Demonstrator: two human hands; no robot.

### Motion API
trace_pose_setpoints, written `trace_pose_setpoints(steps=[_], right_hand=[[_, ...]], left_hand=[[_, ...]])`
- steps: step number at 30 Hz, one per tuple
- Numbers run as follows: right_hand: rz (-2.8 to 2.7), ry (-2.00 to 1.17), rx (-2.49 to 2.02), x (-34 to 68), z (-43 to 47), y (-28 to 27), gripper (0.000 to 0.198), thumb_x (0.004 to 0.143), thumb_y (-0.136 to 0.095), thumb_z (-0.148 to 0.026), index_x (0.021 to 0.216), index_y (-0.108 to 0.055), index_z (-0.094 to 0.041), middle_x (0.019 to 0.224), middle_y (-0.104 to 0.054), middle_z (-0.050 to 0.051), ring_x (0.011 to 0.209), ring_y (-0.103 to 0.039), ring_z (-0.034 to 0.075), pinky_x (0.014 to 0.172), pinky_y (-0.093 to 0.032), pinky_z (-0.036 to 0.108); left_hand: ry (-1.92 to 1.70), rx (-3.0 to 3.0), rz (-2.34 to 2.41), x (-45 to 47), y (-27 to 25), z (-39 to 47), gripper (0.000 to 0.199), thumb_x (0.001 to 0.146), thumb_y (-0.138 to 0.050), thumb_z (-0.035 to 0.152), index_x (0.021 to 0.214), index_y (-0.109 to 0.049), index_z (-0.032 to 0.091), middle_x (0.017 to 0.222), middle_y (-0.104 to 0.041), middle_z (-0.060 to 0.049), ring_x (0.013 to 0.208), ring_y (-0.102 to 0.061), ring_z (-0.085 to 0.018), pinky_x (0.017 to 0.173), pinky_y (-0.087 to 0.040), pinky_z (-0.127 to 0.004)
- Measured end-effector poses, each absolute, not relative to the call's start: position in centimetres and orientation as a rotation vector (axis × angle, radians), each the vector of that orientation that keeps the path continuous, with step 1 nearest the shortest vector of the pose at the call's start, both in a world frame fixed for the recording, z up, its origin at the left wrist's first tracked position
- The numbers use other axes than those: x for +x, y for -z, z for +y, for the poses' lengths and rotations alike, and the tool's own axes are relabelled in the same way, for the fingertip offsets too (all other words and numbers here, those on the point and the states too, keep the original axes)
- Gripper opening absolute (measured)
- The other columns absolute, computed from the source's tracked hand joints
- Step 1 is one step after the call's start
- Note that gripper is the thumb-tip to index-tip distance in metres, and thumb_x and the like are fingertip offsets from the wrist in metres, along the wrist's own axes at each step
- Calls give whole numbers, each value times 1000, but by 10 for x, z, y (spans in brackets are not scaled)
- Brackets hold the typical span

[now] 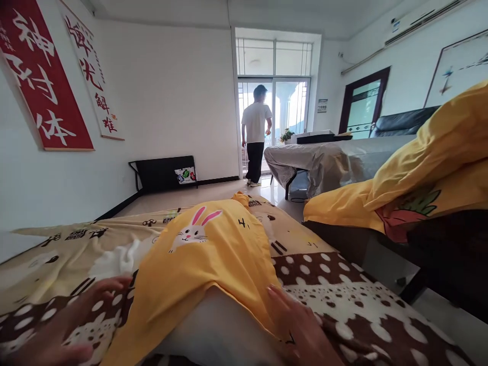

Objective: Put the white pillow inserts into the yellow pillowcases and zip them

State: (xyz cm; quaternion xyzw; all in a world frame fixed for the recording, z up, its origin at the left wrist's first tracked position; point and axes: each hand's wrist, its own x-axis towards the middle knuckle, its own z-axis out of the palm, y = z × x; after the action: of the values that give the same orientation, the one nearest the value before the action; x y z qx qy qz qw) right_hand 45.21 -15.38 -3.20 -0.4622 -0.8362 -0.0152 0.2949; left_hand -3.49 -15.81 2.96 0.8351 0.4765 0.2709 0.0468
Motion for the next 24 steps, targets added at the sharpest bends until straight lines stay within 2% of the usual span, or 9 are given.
trace_pose_setpoints(steps=[2, 4, 7, 10, 12, 14, 16, 19, 24], right_hand=[[-2258, 144, -1222, 426, -142, 47, 98, 72, -63, -37, 150, -4, -24, 145, -37, 15, 128, -42, 36, 97, -43, 49], [-2248, 226, -1295, 398, -121, 58, 88, 72, -54, -20, 149, -10, -19, 137, -46, 17, 121, -48, 34, 94, -44, 47], [-2204, 256, -1467, 366, -83, 53, 70, 70, -44, -6, 140, -35, -11, 118, -59, 17, 107, -57, 29, 89, -46, 42], [-2221, 235, -1499, 354, -56, 22, 50, 75, -41, -4, 125, -49, -9, 107, -62, 15, 98, -60, 25, 81, -47, 33], [-2251, 230, -1481, 352, -50, -3, 38, 79, -40, -5, 114, -54, -10, 99, -64, 13, 91, -62, 22, 75, -46, 29], [-2273, 281, -1422, 351, -54, -17, 28, 85, -39, -9, 105, -58, -13, 94, -65, 11, 87, -62, 21, 72, -44, 28], [-2314, 337, -1349, 353, -64, -13, 25, 89, -38, -13, 102, -60, -14, 94, -65, 10, 89, -61, 21, 74, -43, 29], [-2426, 300, -1404, 359, -76, 16, 24, 87, -41, -12, 100, -62, -14, 93, -67, 11, 85, -63, 21, 69, -42, 29], [-2472, 185, -1436, 382, -80, 25, 30, 84, -43, -11, 109, -58, -16, 96, -68, 8, 82, -65, 20, 61, -38, 26]], left_hand=[[-751, 2558, 1494, -12, -9, -154, 100, 65, -65, 61, 146, -16, 26, 149, -32, -13, 131, -40, -29, 100, -45, -39], [-601, 2701, 1654, 15, 18, -145, 106, 60, -74, 33, 147, -14, 24, 152, -26, -15, 135, -34, -32, 102, -42, -44], [-493, 2956, 1841, 46, 35, -126, 78, 61, -57, 6, 137, -40, 17, 143, -41, -18, 129, -42, -32, 99, -43, -46], [-490, 3085, 1949, 55, -4, -110, 41, 65, -41, -1, 92, -67, 15, 94, -70, -11, 86, -65, -22, 73, -50, -31], [-728, 3154, 1964, 53, -52, -112, 30, 63, -37, -2, 64, -60, 17, 64, -64, -4, 60, -60, -17, 54, -42, -25], [-1262, 3216, 1833, 51, -94, -124, 22, 62, -39, 0, 54, -50, 18, 54, -54, -1, 51, -50, -14, 49, -33, -24], [-1484, 3305, 1542, 50, -108, -143, 20, 67, -44, 4, 54, -46, 19, 54, -50, 0, 52, -46, -13, 52, -31, -25], [-1034, 3283, 1292, 53, -62, -167, 19, 70, -44, 6, 57, -48, 20, 57, -56, 0, 55, -52, -14, 54, -33, -25], [-419, 2865, 1579, 55, 30, -185, 21, 69, -42, 4, 61, -53, 20, 63, -64, -1, 58, -61, -15, 52, -34, -23]])
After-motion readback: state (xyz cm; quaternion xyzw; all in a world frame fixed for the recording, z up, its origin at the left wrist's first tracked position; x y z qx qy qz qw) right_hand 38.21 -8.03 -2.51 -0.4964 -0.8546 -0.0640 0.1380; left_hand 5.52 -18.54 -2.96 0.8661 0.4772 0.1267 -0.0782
